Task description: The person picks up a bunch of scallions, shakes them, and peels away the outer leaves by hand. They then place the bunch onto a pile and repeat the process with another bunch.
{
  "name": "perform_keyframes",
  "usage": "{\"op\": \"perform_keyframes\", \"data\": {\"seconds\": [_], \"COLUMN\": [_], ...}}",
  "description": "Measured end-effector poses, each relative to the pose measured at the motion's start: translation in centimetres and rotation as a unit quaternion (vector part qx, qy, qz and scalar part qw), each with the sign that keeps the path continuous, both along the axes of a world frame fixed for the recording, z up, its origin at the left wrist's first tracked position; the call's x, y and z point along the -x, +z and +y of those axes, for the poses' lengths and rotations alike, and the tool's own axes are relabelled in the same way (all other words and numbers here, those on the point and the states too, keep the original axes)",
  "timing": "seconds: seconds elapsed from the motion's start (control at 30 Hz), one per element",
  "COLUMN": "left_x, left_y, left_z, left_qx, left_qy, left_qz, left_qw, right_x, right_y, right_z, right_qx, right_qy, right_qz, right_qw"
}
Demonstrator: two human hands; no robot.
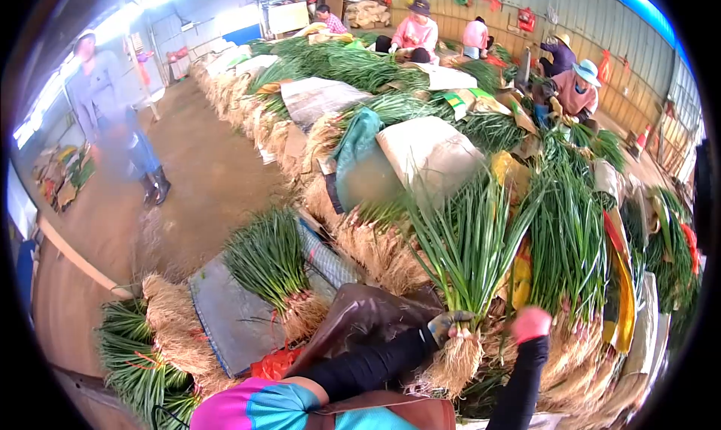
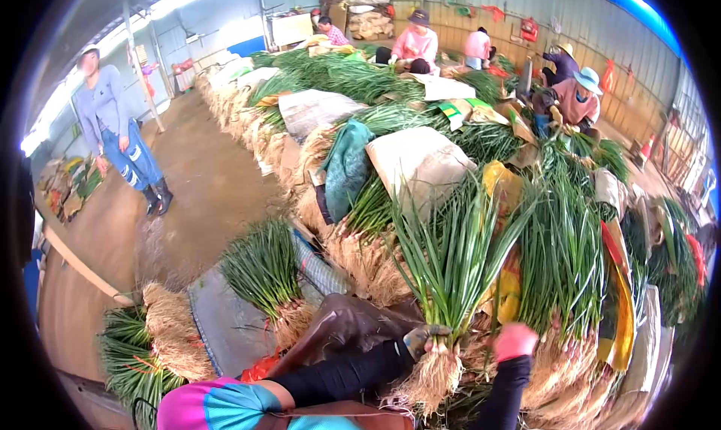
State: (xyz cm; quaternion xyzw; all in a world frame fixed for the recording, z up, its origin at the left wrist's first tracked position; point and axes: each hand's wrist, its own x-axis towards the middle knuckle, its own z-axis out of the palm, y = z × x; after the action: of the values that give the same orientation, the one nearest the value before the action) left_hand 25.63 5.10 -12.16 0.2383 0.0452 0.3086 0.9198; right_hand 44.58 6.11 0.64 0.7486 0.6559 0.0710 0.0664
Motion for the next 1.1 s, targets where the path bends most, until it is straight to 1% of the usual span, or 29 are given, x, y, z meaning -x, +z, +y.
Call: {"op": "perform_keyframes", "data": {"seconds": [0.03,0.07,0.1,0.13,0.17,0.2,0.23,0.27,0.33,0.4,0.43,0.47,0.5,0.53,0.57,0.6,0.63,0.67,0.7,0.73,0.77,0.8,0.87,0.9,0.93,0.97,1.0,1.07,1.1], "left_x": [0.3,-0.3,-0.3,-0.3,1.1,0.0,0.2,0.2,0.1,0.3,0.3,0.5,0.6,0.7,0.6,0.5,1.1,1.5,1.2,0.9,0.6,0.4,0.3,0.5,0.8,0.8,1.0,0.6,0.2], "left_y": [-1.5,-4.0,-6.2,-7.5,2.4,-3.0,-2.0,-0.7,0.7,1.3,1.3,1.8,2.1,2.4,2.9,2.3,2.7,3.3,3.3,2.1,0.5,0.8,1.6,2.2,2.4,2.7,2.8,3.1,2.5], "left_z": [-0.4,-0.8,0.0,1.3,0.2,1.1,0.7,0.4,0.0,0.0,-0.1,-0.2,-0.3,-0.3,-0.4,-0.3,-0.2,0.1,-0.2,0.1,0.6,0.6,0.1,0.1,0.2,0.6,0.1,-0.2,-0.1], "left_qx": [-0.111,-0.214,-0.209,-0.205,0.079,0.109,0.079,0.058,0.035,0.029,0.022,0.018,0.015,0.015,0.016,0.029,0.018,0.003,0.026,0.007,-0.008,-0.024,-0.004,0.019,0.044,0.028,0.036,0.047,0.044], "left_qy": [0.126,0.233,0.16,0.076,-0.08,-0.1,-0.053,-0.028,-0.009,-0.015,-0.013,-0.016,-0.011,-0.003,0.002,0.041,-0.003,-0.048,-0.038,-0.015,-0.006,0.003,0.013,-0.021,-0.055,-0.105,-0.053,-0.009,0.011], "left_qz": [0.027,0.048,0.063,0.072,0.001,-0.087,-0.05,-0.032,-0.021,-0.031,-0.03,-0.036,-0.033,-0.026,-0.018,-0.027,-0.069,-0.112,-0.132,-0.069,-0.059,-0.05,-0.062,-0.059,-0.055,-0.117,-0.09,-0.052,-0.043], "left_qw": [0.985,0.947,0.963,0.973,0.994,0.985,0.994,0.997,0.999,0.999,0.999,0.999,0.999,1.0,1.0,0.998,0.997,0.993,0.99,0.998,0.998,0.998,0.998,0.998,0.996,0.987,0.994,0.997,0.998], "right_x": [0.5,1.8,6.3,7.9,8.9,9.9,11.4,12.9,15.0,14.2,12.7,10.5,7.1,4.0,1.3,-1.6,-3.6,-5.0,-5.8,-6.4,-7.0,-6.3,-5.2,-5.1,-5.0,-4.6,-4.3,-4.4,-4.3], "right_y": [1.5,2.6,6.9,6.9,6.9,5.8,4.6,6.5,6.1,9.6,9.8,11.2,4.5,3.2,3.4,1.3,0.1,-0.9,-2.4,-4.4,-7.1,-7.6,-8.6,-9.4,-10.5,-10.2,-9.9,-7.6,-6.8], "right_z": [1.2,3.1,3.2,4.6,5.8,7.5,9.7,9.3,11.5,7.5,5.3,0.1,2.9,1.1,-1.3,-2.6,-4.2,-5.2,-5.4,-5.3,-4.9,-4.2,-2.5,-1.7,-0.7,-0.1,0.3,-0.3,-1.0], "right_qx": [-0.169,-0.156,-0.168,-0.198,-0.16,-0.157,-0.135,-0.103,-0.068,-0.061,-0.094,-0.229,-0.222,-0.332,-0.263,-0.284,-0.227,-0.171,-0.167,-0.163,-0.2,-0.153,-0.141,-0.144,-0.143,-0.136,-0.129,-0.139,-0.148], "right_qy": [0.156,0.193,0.187,0.285,0.32,0.33,0.291,0.274,0.308,0.326,0.316,0.305,0.339,0.354,0.194,0.081,-0.025,-0.13,-0.139,-0.147,-0.11,-0.132,-0.185,-0.188,-0.219,-0.234,-0.25,-0.218,-0.167], "right_qz": [0.064,0.076,0.169,0.269,0.285,0.309,0.298,0.294,0.255,0.261,0.276,0.225,0.476,0.432,0.302,0.212,0.19,0.164,0.196,0.229,0.253,0.237,0.151,0.127,0.111,0.111,0.111,0.195,0.258], "right_qw": [0.971,0.966,0.953,0.899,0.889,0.878,0.899,0.91,0.914,0.907,0.903,0.897,0.781,0.76,0.895,0.932,0.955,0.963,0.956,0.948,0.94,0.95,0.961,0.963,0.959,0.956,0.953,0.946,0.94]}}
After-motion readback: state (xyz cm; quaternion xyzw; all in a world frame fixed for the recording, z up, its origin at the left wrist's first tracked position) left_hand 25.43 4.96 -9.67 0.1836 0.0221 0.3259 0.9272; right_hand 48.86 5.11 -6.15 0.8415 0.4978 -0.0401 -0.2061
